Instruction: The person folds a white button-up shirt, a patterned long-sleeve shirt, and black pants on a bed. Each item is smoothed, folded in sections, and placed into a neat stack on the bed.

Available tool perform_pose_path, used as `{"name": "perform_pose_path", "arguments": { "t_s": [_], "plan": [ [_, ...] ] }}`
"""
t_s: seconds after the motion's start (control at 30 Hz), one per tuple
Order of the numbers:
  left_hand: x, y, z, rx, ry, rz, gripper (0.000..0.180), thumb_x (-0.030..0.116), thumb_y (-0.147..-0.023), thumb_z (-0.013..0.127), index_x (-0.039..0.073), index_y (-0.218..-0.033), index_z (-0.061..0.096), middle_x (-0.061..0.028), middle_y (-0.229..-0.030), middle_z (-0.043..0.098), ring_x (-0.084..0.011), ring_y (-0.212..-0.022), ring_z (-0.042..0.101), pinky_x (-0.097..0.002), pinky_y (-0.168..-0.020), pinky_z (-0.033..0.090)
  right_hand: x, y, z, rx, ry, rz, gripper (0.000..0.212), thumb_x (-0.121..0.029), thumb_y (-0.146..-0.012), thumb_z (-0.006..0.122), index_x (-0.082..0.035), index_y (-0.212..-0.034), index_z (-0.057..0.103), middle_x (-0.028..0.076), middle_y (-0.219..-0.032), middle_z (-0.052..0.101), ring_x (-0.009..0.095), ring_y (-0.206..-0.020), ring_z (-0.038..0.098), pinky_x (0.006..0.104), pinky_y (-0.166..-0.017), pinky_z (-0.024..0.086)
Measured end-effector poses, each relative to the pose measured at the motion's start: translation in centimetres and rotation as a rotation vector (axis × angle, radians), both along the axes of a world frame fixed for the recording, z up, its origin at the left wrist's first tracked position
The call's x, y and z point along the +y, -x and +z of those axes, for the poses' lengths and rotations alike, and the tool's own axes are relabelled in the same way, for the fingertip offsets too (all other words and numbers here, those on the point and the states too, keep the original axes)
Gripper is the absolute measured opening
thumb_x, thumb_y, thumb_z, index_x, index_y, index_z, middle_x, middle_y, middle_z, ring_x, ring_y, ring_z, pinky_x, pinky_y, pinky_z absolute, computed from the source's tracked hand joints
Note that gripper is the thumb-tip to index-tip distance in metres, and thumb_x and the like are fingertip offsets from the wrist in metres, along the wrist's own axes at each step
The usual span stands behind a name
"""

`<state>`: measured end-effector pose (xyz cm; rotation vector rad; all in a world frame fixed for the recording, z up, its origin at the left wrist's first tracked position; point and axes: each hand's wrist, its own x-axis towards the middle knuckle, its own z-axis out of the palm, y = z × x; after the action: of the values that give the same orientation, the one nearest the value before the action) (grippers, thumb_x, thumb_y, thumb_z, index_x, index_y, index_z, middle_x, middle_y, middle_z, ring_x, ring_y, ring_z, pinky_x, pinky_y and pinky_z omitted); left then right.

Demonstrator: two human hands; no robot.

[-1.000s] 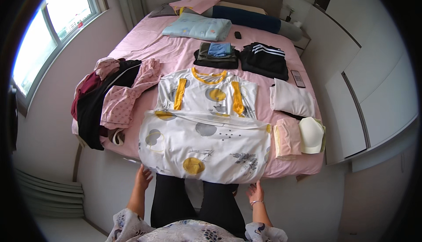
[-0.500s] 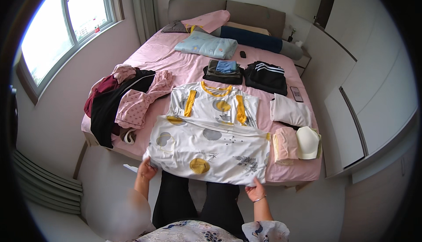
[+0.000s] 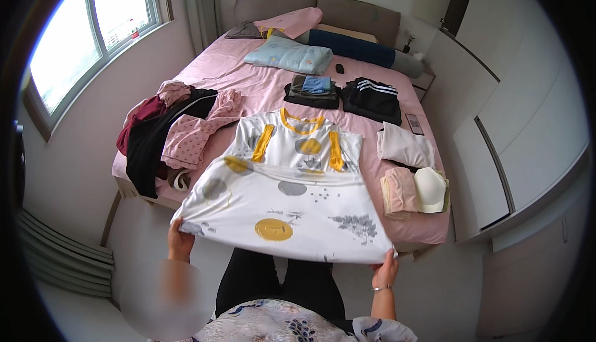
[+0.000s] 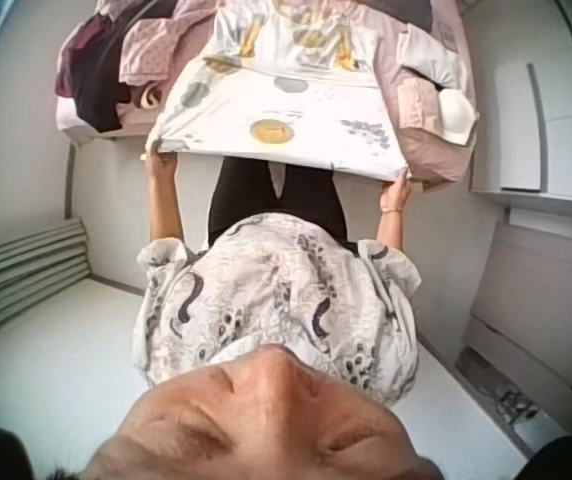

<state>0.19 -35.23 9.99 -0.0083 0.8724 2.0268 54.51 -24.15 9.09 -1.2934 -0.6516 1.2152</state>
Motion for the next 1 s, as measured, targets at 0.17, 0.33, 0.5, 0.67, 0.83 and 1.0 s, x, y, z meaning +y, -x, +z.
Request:
{"name": "perform_pose_path", "arguments": {
  "t_s": [0.17, 0.33, 0.5, 0.67, 0.83, 1.0],
  "plan": [
    [-2.4, -1.0, 1.1, 0.082, 0.000, -0.024, 0.034, 0.012, -0.077, 0.055, 0.000, -0.109, 0.053, -0.0103, -0.107, 0.060, -0.0240, -0.102, 0.056, -0.0377, -0.093, 0.042, -3.0, 1.0, 1.8, 0.010, -0.026, -0.036, 0.042, -0.043, -0.091, 0.045, -0.005, -0.104, 0.056, 0.004, -0.086, 0.063, 0.013, -0.068, 0.061, 0.0262, -0.047, 0.044],
    [0.1, -0.6, 0.9, 0.053, -0.015, 0.004, 0.026, 0.011, -0.080, 0.054, 0.000, -0.103, 0.055, -0.0091, -0.104, 0.060, -0.0238, -0.099, 0.057, -0.0385, -0.092, 0.043, -1.4, 0.9, 2.2, 0.025, -0.009, 0.003, 0.043, -0.044, -0.091, 0.045, -0.004, -0.104, 0.056, 0.004, -0.088, 0.063, 0.014, -0.070, 0.061, 0.0252, -0.048, 0.044],
    [2.5, -1.1, 2.1, 0.222, -0.023, -0.003, 0.016, 0.009, -0.081, 0.054, 0.002, -0.096, 0.055, -0.0073, -0.096, 0.061, -0.0200, -0.091, 0.059, -0.0335, -0.084, 0.046, 0.7, 0.6, 2.0, 0.083, 0.023, -0.019, 0.039, -0.040, -0.090, 0.049, -0.004, -0.103, 0.055, 0.006, -0.096, 0.061, 0.015, -0.079, 0.060, 0.0279, -0.054, 0.048],
    [7.9, 2.6, 5.1, 0.218, -0.112, -0.020, 0.008, 0.010, -0.084, 0.057, 0.006, -0.090, 0.054, -0.0019, -0.084, 0.059, -0.0146, -0.082, 0.058, -0.0308, -0.078, 0.047, 6.2, 0.4, 6.7, 0.021, -0.039, 0.016, 0.031, -0.038, -0.090, 0.051, -0.007, -0.092, 0.053, 0.003, -0.085, 0.059, 0.014, -0.075, 0.058, 0.0286, -0.058, 0.047],
    [12.1, 2.6, 14.0, 0.261, -0.269, -0.022, 0.010, 0.012, -0.084, 0.057, 0.005, -0.092, 0.056, -0.0055, -0.085, 0.062, -0.0179, -0.081, 0.061, -0.0348, -0.077, 0.050, 11.6, 0.8, 13.4, 0.070, -0.233, 0.014, 0.032, -0.040, -0.091, 0.048, -0.008, -0.092, 0.053, 0.003, -0.080, 0.058, 0.014, -0.069, 0.057, 0.0281, -0.054, 0.047],
    [9.1, 1.9, 14.7, 0.225, -0.206, 0.001, 0.021, 0.010, -0.084, 0.055, 0.001, -0.102, 0.055, -0.0101, -0.099, 0.062, -0.0225, -0.094, 0.060, -0.0364, -0.087, 0.047, 9.3, 1.9, 15.6, 0.165, -0.234, 0.000, 0.034, -0.039, -0.091, 0.046, -0.006, -0.098, 0.054, 0.006, -0.090, 0.061, 0.016, -0.076, 0.059, 0.0294, -0.059, 0.048]
  ]
}}
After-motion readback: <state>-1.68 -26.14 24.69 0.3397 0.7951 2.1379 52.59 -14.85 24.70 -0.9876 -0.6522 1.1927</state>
